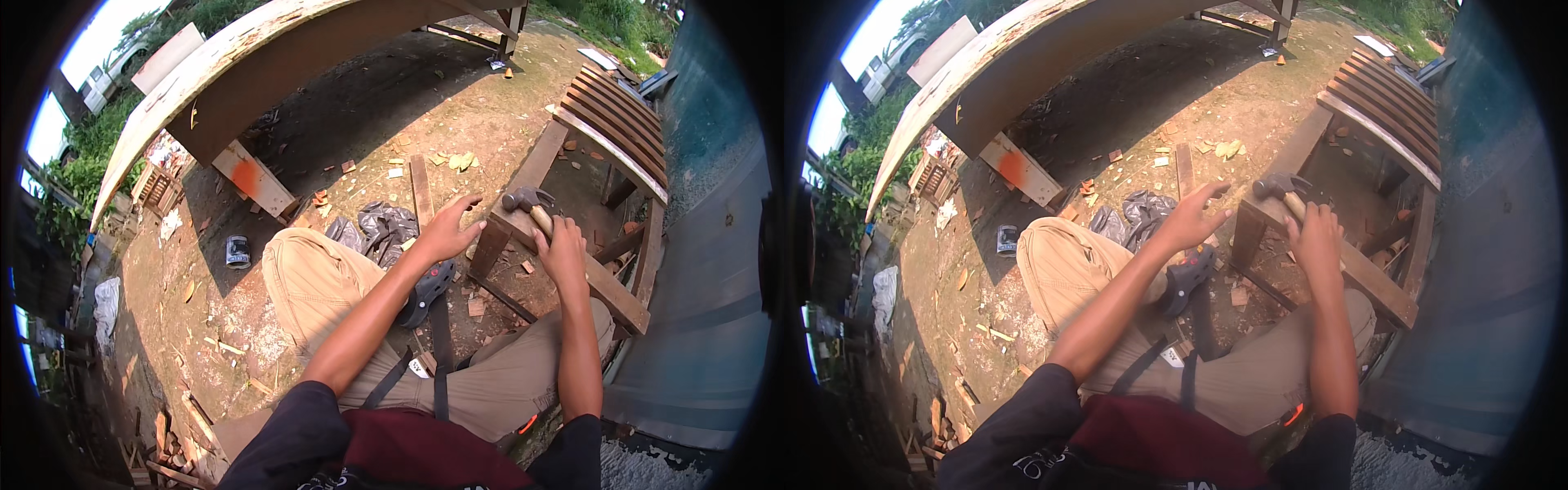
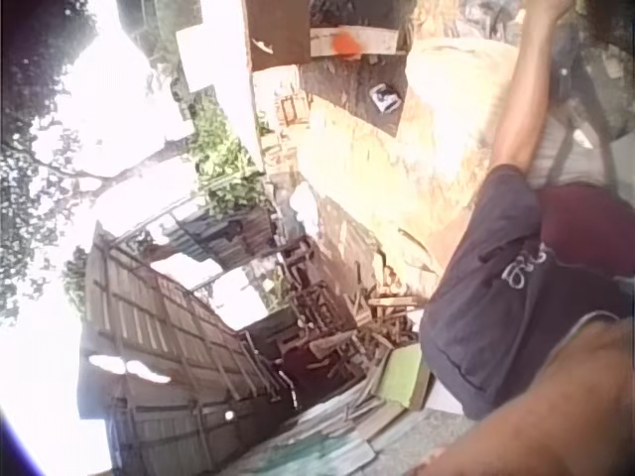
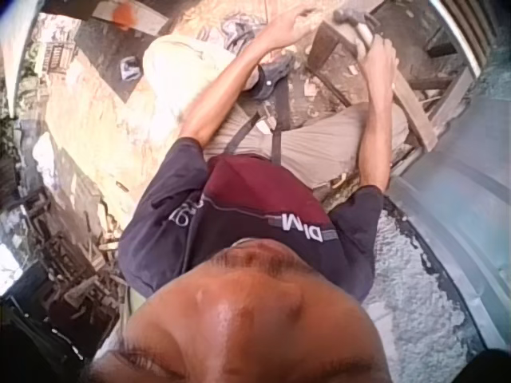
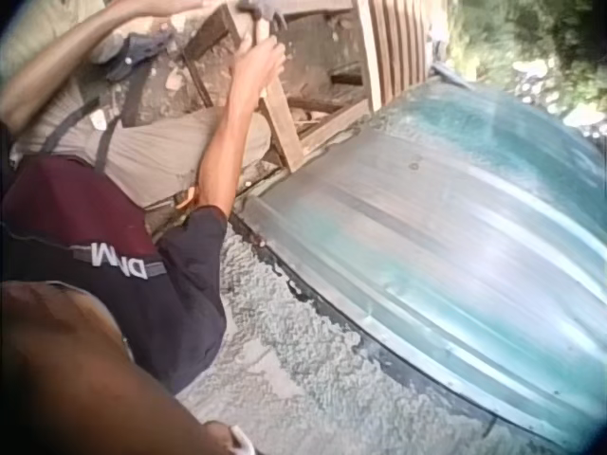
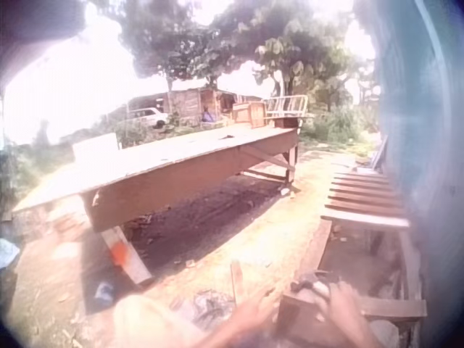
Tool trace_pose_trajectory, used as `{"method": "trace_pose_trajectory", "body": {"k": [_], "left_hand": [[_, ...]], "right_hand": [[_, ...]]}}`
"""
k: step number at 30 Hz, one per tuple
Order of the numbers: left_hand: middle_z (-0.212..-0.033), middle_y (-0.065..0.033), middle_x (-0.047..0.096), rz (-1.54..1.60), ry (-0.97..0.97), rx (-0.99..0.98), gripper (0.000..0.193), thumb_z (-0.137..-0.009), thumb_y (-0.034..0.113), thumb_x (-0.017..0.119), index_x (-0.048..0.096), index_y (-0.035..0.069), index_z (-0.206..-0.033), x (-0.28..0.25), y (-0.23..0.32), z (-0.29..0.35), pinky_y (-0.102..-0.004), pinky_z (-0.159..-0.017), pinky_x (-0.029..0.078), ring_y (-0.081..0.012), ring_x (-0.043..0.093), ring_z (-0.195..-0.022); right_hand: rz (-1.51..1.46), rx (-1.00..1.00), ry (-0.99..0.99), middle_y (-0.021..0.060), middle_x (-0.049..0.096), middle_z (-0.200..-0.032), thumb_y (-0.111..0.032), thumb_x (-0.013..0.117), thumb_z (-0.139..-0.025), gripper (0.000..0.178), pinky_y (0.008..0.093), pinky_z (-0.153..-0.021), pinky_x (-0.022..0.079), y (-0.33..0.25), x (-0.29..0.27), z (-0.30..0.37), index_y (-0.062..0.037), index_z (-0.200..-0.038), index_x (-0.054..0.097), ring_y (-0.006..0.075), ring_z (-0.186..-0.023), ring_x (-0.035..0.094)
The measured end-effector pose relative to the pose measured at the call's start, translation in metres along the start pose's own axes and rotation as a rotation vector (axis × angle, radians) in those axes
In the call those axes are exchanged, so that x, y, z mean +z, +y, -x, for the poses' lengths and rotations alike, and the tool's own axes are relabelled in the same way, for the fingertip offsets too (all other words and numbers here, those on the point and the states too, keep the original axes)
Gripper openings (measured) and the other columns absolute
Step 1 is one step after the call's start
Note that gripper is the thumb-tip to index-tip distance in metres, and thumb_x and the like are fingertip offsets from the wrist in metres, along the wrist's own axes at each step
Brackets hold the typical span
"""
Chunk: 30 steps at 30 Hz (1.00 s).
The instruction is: The person assembles a wooden frame by positioning planks and hammering nails into place. They repeatedly adjust the wood pieces and secure them with a hammer, working on a partially built structure outdoors.
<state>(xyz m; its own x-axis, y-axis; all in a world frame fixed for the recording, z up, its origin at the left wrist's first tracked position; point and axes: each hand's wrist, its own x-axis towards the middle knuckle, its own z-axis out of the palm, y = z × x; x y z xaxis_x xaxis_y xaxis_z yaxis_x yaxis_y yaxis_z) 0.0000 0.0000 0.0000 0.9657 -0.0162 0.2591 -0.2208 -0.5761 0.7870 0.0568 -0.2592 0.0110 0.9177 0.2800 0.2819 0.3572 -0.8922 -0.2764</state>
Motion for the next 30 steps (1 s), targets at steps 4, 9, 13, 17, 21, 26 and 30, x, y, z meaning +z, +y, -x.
{"method": "trace_pose_trajectory", "body": {"k": [4, 9, 13, 17, 21, 26, 30], "left_hand": [[-0.129, -0.021, 0.066, -0.108, -0.163, 0.058, 0.051, -0.097, 0.035, 0.068, 0.06, 0.005, -0.138, -0.06, 0.026, -0.026, -0.0444, -0.105, 0.049, -0.033, 0.062, -0.124], [-0.115, -0.0212, 0.071, -0.195, -0.342, 0.076, 0.046, -0.099, 0.039, 0.065, 0.066, 0.0, -0.123, -0.092, 0.029, -0.017, -0.0443, -0.097, 0.054, -0.0349, 0.068, -0.113], [-0.114, -0.0209, 0.071, -0.159, -0.38, 0.089, 0.045, -0.099, 0.037, 0.065, 0.066, 0.0, -0.124, -0.088, 0.018, -0.03, -0.0449, -0.096, 0.054, -0.0353, 0.067, -0.113], [-0.124, -0.0209, 0.064, 0.022, -0.127, 0.268, 0.044, -0.096, 0.028, 0.069, 0.06, 0.0, -0.129, -0.058, -0.027, -0.038, -0.0451, -0.1, 0.051, -0.0378, 0.062, -0.118], [-0.14, -0.0215, 0.054, 0.167, 0.034, 0.181, 0.051, -0.097, 0.024, 0.07, 0.053, 0.0, -0.138, -0.01, -0.027, -0.051, -0.0446, -0.11, 0.045, -0.0402, 0.055, -0.13], [-0.149, -0.0285, 0.046, 0.187, -0.089, -0.001, 0.064, -0.098, 0.03, 0.068, 0.044, -0.005, -0.145, 0.02, -0.005, -0.069, -0.0478, -0.115, 0.04, -0.0436, 0.047, -0.138], [-0.146, -0.0292, 0.05, 0.307, -0.169, -0.008, 0.059, -0.098, 0.025, 0.066, 0.048, -0.008, -0.143, 0.037, -0.009, -0.074, -0.0471, -0.117, 0.037, -0.0435, 0.046, -0.139]], "right_hand": [[0.057, -0.088, 0.057, 0.0181, 0.061, -0.106, -0.03, 0.07, -0.094, 0.037, 0.0499, -0.089, 0.044, 0.01, -0.008, -0.04, -0.0002, -0.116, 0.067, 0.038, -0.106, 0.059], [-0.061, -0.229, 0.099, 0.0178, 0.06, -0.102, -0.022, 0.071, -0.093, 0.029, 0.047, -0.086, 0.044, 0.013, 0.004, -0.023, 0.0021, -0.109, 0.066, 0.0385, -0.1, 0.058], [-0.188, -0.252, 0.057, 0.0183, 0.059, -0.101, -0.015, 0.073, -0.091, 0.026, 0.0454, -0.084, 0.046, 0.024, -0.001, -0.024, 0.0034, -0.108, 0.065, 0.0397, -0.096, 0.059], [-0.205, -0.267, 0.047, 0.0196, 0.061, -0.106, -0.01, 0.074, -0.09, 0.03, 0.0435, -0.087, 0.047, 0.016, -0.006, -0.026, 0.0045, -0.114, 0.065, 0.0388, -0.098, 0.06], [-0.151, -0.219, 0.007, 0.0175, 0.061, -0.109, -0.012, 0.076, -0.088, 0.032, 0.0441, -0.089, 0.046, 0.009, -0.017, -0.031, 0.0033, -0.114, 0.066, 0.0374, -0.1, 0.059], [-0.153, -0.142, -0.017, 0.018, 0.063, -0.107, -0.007, 0.079, -0.082, 0.036, 0.0438, -0.087, 0.047, 0.002, -0.017, -0.031, 0.0036, -0.114, 0.067, 0.0369, -0.097, 0.059], [-0.173, -0.107, -0.022, 0.0202, 0.063, -0.105, -0.006, 0.081, -0.078, 0.038, 0.0454, -0.085, 0.047, 0.001, -0.015, -0.033, 0.0044, -0.111, 0.065, 0.0382, -0.095, 0.06]]}}
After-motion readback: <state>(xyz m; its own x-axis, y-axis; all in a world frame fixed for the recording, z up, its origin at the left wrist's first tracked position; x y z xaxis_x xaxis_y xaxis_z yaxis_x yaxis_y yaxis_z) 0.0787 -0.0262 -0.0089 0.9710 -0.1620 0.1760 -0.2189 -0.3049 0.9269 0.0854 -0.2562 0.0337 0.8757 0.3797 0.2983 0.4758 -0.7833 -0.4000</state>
